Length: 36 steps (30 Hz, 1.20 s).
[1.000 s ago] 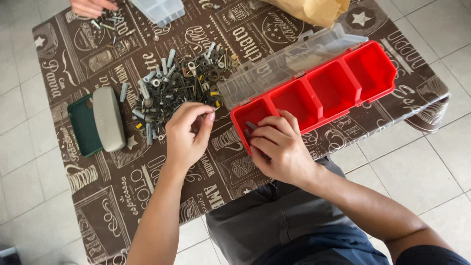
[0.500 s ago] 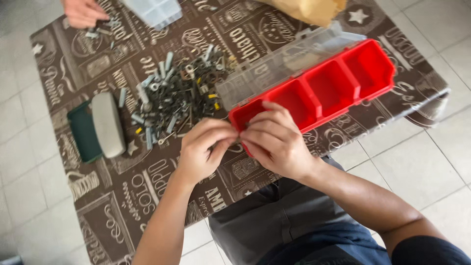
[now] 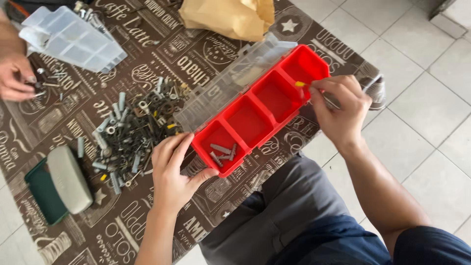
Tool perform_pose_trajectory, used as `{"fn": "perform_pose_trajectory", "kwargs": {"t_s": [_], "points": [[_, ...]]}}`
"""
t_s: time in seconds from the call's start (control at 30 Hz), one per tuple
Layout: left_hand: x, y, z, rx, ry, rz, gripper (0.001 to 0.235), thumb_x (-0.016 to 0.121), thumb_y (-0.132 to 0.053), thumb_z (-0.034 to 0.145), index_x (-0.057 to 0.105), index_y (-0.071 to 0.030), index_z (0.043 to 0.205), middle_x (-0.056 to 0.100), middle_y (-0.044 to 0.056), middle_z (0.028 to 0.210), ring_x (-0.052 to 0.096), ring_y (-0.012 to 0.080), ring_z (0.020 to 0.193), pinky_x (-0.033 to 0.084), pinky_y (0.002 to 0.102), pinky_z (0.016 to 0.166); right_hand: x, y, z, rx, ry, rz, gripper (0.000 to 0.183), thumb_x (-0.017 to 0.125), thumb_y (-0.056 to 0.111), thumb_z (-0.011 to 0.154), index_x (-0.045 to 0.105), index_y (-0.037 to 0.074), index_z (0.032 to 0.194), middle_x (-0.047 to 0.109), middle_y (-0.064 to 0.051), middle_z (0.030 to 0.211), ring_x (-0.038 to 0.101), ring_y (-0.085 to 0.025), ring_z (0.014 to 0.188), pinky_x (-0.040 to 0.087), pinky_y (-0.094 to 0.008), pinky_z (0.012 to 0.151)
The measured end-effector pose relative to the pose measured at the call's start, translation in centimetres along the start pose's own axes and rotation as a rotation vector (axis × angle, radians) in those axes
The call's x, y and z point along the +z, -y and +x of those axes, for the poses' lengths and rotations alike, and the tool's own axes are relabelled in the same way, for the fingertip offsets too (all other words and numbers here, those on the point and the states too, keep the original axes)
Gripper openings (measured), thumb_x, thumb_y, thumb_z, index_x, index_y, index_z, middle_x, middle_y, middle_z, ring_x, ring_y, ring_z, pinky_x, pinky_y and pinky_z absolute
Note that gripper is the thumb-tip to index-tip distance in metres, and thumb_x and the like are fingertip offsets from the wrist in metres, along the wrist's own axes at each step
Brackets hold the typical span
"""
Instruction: The person sorts a mixed pile of screws, bolts, and plastic wall anchors on a table into compartments of a red plastic organizer. They pick up items one by one or in small groups and place them into the appropriate sections of the organizer.
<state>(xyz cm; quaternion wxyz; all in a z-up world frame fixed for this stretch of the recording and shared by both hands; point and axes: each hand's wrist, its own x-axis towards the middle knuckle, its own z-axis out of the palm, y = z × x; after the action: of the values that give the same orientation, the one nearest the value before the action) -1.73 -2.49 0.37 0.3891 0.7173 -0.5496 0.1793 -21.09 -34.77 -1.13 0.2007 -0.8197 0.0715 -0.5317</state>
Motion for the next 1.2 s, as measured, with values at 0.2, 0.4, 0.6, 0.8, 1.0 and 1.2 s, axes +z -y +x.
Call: {"fn": "perform_pose_trajectory", "kwargs": {"t_s": [0.2,0.4,0.6,0.8,1.0,1.2], "points": [[0.4,0.3,-0.3,-0.019,0.019,-0.017,0.082,0.090,-0.054,0.070,0.069,0.003,0.125,0.067,0.020,0.123,0.065,0.0423,0.109,0.050,0.052,0.097,-0.3,-2.2,-2.2,0.096,0.014,-0.102,0.011,0.085,-0.007,0.092,0.083,-0.002,0.102,0.075,-0.014,0.090,0.071,-0.035,0.082,0.054,-0.040,0.069],[0.0,2.6,-1.4,-0.014,-0.008,0.046,0.065,0.087,-0.048,0.079,0.073,0.000,0.121,0.070,0.017,0.114,0.065,0.0373,0.106,0.049,0.050,0.094,-0.3,-1.1,-1.5,0.089,0.019,-0.069,0.009,0.084,-0.010,0.094,0.081,-0.005,0.101,0.073,-0.019,0.088,0.069,-0.039,0.080,0.054,-0.041,0.068],[-4.3,3.0,-0.7,-0.151,-0.050,0.388,0.018,0.074,-0.021,0.101,0.076,-0.003,0.104,0.073,0.011,0.098,0.065,0.0309,0.089,0.048,0.044,0.081,-0.6,2.9,-1.1,0.175,0.171,-0.024,0.011,0.072,-0.019,0.102,0.077,-0.009,0.105,0.071,-0.020,0.096,0.062,-0.027,0.084,0.050,-0.038,0.084],[-3.7,4.4,-1.9,-0.317,0.133,0.485,0.034,0.081,-0.027,0.092,0.077,0.000,0.112,0.073,0.013,0.100,0.066,0.0304,0.090,0.052,0.047,0.080,0.1,5.7,-0.7,0.132,0.226,0.047,0.012,0.070,-0.024,0.101,0.077,-0.015,0.104,0.073,-0.025,0.102,0.065,-0.032,0.090,0.049,-0.040,0.084],[-3.2,4.6,-2.4,-0.335,0.080,0.516,0.030,0.081,-0.028,0.092,0.077,-0.006,0.112,0.072,0.007,0.098,0.064,0.0281,0.091,0.051,0.043,0.075,1.5,7.4,-0.4,0.028,0.289,0.130,0.013,0.070,-0.024,0.095,0.076,-0.013,0.098,0.074,-0.024,0.098,0.068,-0.031,0.086,0.054,-0.039,0.083],[-1.7,4.7,-1.2,-0.510,-0.069,0.376,0.025,0.081,-0.036,0.090,0.079,-0.011,0.089,0.060,-0.001,0.067,0.058,0.0165,0.061,0.046,0.034,0.054,2.6,8.9,-0.3,-0.011,0.323,0.219,0.011,0.068,-0.022,0.093,0.075,-0.014,0.095,0.073,-0.024,0.094,0.068,-0.031,0.083,0.056,-0.039,0.080]]}}
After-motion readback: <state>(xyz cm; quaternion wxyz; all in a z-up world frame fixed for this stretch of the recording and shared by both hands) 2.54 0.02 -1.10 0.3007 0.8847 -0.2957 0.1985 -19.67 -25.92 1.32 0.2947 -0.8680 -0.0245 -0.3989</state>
